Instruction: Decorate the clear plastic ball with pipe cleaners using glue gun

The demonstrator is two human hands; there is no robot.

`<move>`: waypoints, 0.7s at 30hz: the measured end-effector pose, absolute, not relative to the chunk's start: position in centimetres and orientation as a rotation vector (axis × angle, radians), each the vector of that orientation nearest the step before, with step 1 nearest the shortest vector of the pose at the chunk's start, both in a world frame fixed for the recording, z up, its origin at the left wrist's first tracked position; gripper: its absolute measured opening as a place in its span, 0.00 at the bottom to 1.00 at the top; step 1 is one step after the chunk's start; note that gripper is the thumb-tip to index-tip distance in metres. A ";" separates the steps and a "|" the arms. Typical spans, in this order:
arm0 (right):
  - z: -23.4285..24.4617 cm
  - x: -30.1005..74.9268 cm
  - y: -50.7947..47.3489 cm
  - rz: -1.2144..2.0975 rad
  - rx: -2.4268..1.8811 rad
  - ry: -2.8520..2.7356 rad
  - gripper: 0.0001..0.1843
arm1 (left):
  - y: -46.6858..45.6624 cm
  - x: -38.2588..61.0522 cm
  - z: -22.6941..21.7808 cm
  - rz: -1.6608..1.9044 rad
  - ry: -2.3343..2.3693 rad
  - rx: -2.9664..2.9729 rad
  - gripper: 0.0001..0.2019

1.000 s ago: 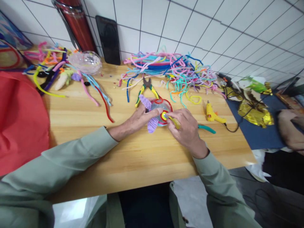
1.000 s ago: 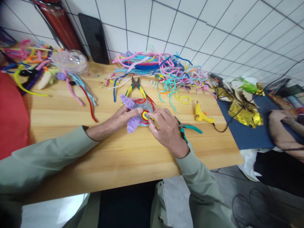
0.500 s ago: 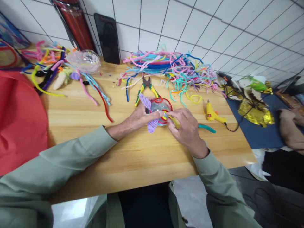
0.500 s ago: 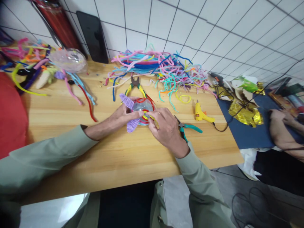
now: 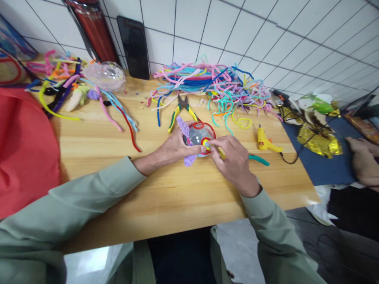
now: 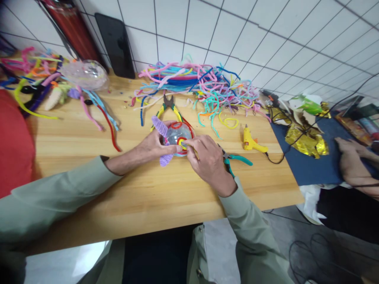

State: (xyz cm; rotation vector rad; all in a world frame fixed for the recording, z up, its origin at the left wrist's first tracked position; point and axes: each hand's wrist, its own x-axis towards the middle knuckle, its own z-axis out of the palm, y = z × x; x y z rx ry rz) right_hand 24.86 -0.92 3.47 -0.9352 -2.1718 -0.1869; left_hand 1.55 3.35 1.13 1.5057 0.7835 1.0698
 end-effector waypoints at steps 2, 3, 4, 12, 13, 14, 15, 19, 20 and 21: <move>3.4 24.8 -0.9 -0.190 -0.939 -2.161 0.15 | 3.4 1.6 1.2 1.084 0.781 1.494 0.37; 3.4 24.8 -0.9 -0.193 -0.939 -2.158 0.16 | 3.4 1.7 1.1 1.088 0.779 1.488 0.37; 3.4 24.7 -0.9 -0.196 -0.935 -2.156 0.15 | 3.3 1.7 1.2 1.092 0.778 1.482 0.37; 3.6 24.6 -0.9 -0.181 -0.901 -2.151 0.17 | 3.1 1.7 1.6 1.082 0.773 1.419 0.36; 3.6 24.6 -0.9 -0.184 -0.900 -2.154 0.17 | 3.1 1.7 1.5 1.079 0.763 1.415 0.35; 3.6 24.6 -0.9 -0.189 -0.901 -2.156 0.17 | 3.1 1.7 1.5 1.077 0.754 1.412 0.35; 3.6 24.6 -1.0 -0.195 -0.906 -2.158 0.16 | 3.1 1.7 1.4 1.076 0.750 1.410 0.35; 3.6 24.7 -1.0 -0.224 -0.916 -2.162 0.16 | 3.2 1.6 1.1 1.090 0.797 1.402 0.36; 3.6 24.7 -1.0 -0.225 -0.917 -2.163 0.16 | 3.1 1.6 1.2 1.092 0.806 1.402 0.35; 3.6 24.7 -1.0 -0.226 -0.916 -2.162 0.16 | 3.1 1.7 1.3 1.094 0.809 1.402 0.35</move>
